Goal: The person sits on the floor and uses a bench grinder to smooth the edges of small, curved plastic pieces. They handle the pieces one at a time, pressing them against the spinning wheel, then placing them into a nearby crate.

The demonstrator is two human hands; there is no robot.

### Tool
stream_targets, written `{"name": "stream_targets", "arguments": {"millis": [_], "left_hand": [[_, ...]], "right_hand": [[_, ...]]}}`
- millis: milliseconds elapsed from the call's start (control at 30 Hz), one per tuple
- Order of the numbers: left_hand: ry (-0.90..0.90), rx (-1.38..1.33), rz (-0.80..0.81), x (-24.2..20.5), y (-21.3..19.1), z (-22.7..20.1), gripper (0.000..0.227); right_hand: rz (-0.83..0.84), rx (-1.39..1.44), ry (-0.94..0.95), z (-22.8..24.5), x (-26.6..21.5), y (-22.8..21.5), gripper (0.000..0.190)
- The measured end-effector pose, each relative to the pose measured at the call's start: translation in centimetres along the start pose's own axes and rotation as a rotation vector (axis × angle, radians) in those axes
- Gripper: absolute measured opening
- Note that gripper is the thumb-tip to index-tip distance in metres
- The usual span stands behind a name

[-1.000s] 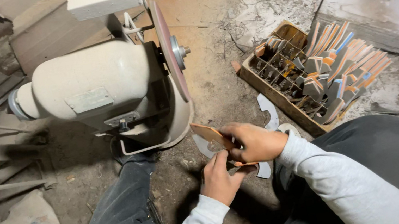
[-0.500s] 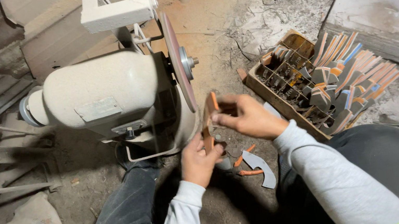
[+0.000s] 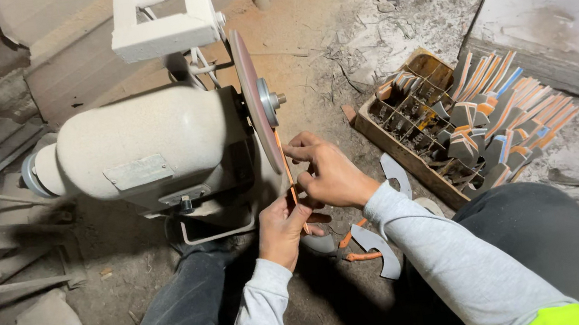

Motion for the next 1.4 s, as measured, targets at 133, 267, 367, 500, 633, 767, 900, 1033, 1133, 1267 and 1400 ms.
{"name": "stream_targets", "arguments": {"millis": [133,267,367,500,633,767,900,1033,1133,1267,1400], "left_hand": [[-0.071,0.149,-0.067,-3.5,-0.2,2.2,0.055],[0.31,0.828,-0.233,-5.8,-0.4,0.7,0.071],[0.332,1.01,-0.316,-5.3,0.0,-0.5,0.073],[-0.029,0.305,-0.158,-3.1,0.2,0.0,0.054],[0.001,0.146,-0.065,0.1,-0.8,1.0,0.032],[0.183,0.462,-0.08,-1.7,-0.1,1.9,0.046],[0.336,0.856,-0.321,-5.4,0.0,-0.6,0.066],[0.582,1.111,-0.329,-7.3,0.7,-4.4,0.068],[0.654,1.197,-0.331,-8.1,1.7,-5.7,0.066],[0.672,1.27,-0.303,-8.4,2.7,-6.2,0.067],[0.61,1.296,-0.236,-7.7,3.8,-6.5,0.076]], "right_hand": [[0.131,0.036,-0.097,-0.1,-3.3,-0.7,0.055],[0.375,0.235,0.122,-1.3,-5.7,-2.3,0.052],[0.35,0.368,0.174,-1.1,-5.6,-2.2,0.052],[0.252,0.23,0.103,0.2,-3.7,-1.4,0.053],[0.115,-0.01,0.022,1.3,-0.5,-0.6,0.05],[0.22,0.038,-0.068,1.7,-2.7,-2.5,0.052],[0.515,0.349,0.173,0.1,-5.1,-4.9,0.04],[0.497,0.367,0.203,-0.4,-5.9,-5.6,0.034],[0.515,0.39,0.178,0.2,-6.2,-5.7,0.038],[0.522,0.352,0.181,1.4,-6.2,-5.3,0.036],[0.526,0.082,0.16,1.9,-5.9,-4.6,0.029]]}}
Point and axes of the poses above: each hand's wrist, its own x-axis towards the middle knuckle, its own y-axis out of the palm, z = x × y, the point moved 4 cm from there along x, towards the middle knuckle, and after that the axes turned 5 degrees about -x, right-handed, at the moved point
